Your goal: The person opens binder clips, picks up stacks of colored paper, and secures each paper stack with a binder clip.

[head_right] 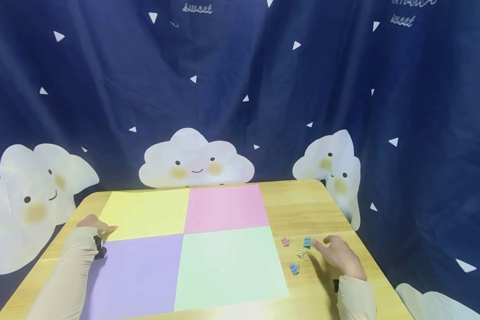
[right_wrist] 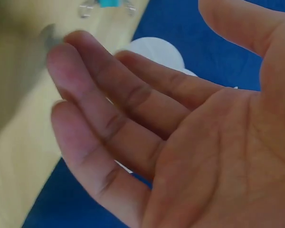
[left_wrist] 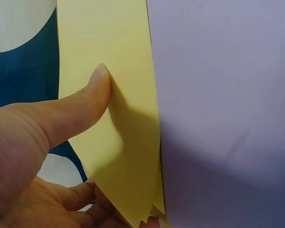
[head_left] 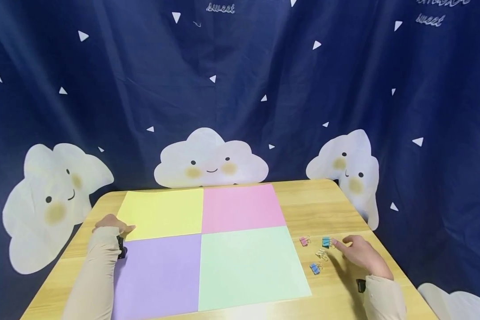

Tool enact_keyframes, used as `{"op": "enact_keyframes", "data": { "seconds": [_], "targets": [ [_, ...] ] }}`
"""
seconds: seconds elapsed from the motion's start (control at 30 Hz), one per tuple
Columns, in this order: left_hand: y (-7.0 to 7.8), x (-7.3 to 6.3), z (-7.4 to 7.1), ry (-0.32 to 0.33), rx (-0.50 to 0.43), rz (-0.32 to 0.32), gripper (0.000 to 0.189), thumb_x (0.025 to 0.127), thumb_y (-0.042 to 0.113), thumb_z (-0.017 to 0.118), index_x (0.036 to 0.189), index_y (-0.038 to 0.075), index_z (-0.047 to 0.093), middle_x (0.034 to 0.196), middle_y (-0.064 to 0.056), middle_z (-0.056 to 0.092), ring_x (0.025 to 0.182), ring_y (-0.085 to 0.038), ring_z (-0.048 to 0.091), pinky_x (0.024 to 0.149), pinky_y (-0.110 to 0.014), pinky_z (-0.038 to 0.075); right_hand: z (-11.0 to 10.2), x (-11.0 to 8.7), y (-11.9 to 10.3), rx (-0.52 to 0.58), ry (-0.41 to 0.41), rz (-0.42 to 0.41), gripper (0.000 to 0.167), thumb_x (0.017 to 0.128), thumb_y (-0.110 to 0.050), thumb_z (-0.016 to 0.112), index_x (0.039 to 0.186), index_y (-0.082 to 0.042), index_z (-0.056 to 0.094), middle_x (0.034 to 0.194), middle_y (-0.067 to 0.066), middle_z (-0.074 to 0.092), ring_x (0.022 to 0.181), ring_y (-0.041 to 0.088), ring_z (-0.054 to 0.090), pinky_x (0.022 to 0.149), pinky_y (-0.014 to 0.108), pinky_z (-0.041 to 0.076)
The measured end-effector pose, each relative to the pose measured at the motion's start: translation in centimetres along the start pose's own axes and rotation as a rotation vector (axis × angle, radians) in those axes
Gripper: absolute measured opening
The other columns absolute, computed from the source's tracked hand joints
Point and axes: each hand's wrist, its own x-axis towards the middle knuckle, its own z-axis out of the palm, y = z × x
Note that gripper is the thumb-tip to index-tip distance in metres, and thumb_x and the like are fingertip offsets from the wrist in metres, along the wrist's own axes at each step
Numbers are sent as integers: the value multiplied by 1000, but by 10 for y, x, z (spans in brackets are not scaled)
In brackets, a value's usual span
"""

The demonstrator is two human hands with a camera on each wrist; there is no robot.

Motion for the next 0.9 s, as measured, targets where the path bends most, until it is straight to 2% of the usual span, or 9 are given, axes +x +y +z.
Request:
{"op": "enact_keyframes", "data": {
  "seconds": [0.13,0.27,0.4,0.47,0.57,0.8,0.9],
  "targets": [
    [0,-2,0,3,-6,-6,102,78,56,82,127,-26,45,123,-45,53,111,-60,51,92,-65,51,9,0,4,6,-33,9,58,107,-46,52,109,10,65,84,8,72,85,24,65,75,43,54],
    [2,-3,0,18,-6,-5,97,78,55,82,123,-24,49,118,-43,57,102,-55,55,86,-60,53,17,0,4,57,-57,32,52,106,-45,53,89,2,65,74,6,66,68,18,56,61,32,45],
    [3,-5,0,32,13,24,89,80,52,82,117,-23,53,115,-41,61,101,-53,61,86,-57,57,23,0,-1,138,-81,34,50,105,-42,56,73,-4,62,62,3,59,51,11,39,48,25,34],
    [4,-7,0,33,21,36,86,81,50,81,115,-24,54,114,-41,62,102,-53,64,85,-57,59,25,0,-4,159,-93,22,51,105,-42,57,71,-5,62,59,2,59,48,9,33,46,22,30],
    [5,-9,1,35,35,33,82,83,47,81,114,-24,55,113,-41,64,101,-51,66,84,-54,61,30,2,-8,140,-91,13,52,105,-41,57,68,-5,62,57,1,58,48,10,35,48,23,31],
    [-1,-6,4,25,-25,-20,100,79,51,83,129,-25,43,131,-46,49,123,-66,44,103,-72,44,37,8,-10,85,-51,4,47,103,-35,61,65,-8,57,57,2,58,52,13,44,52,27,38],
    [-4,-3,3,33,-54,6,103,78,52,84,128,-28,41,129,-48,50,122,-66,48,103,-68,48,38,10,-9,97,-53,2,45,103,-32,62,65,-9,54,57,1,57,52,13,43,52,27,39]
  ]
}}
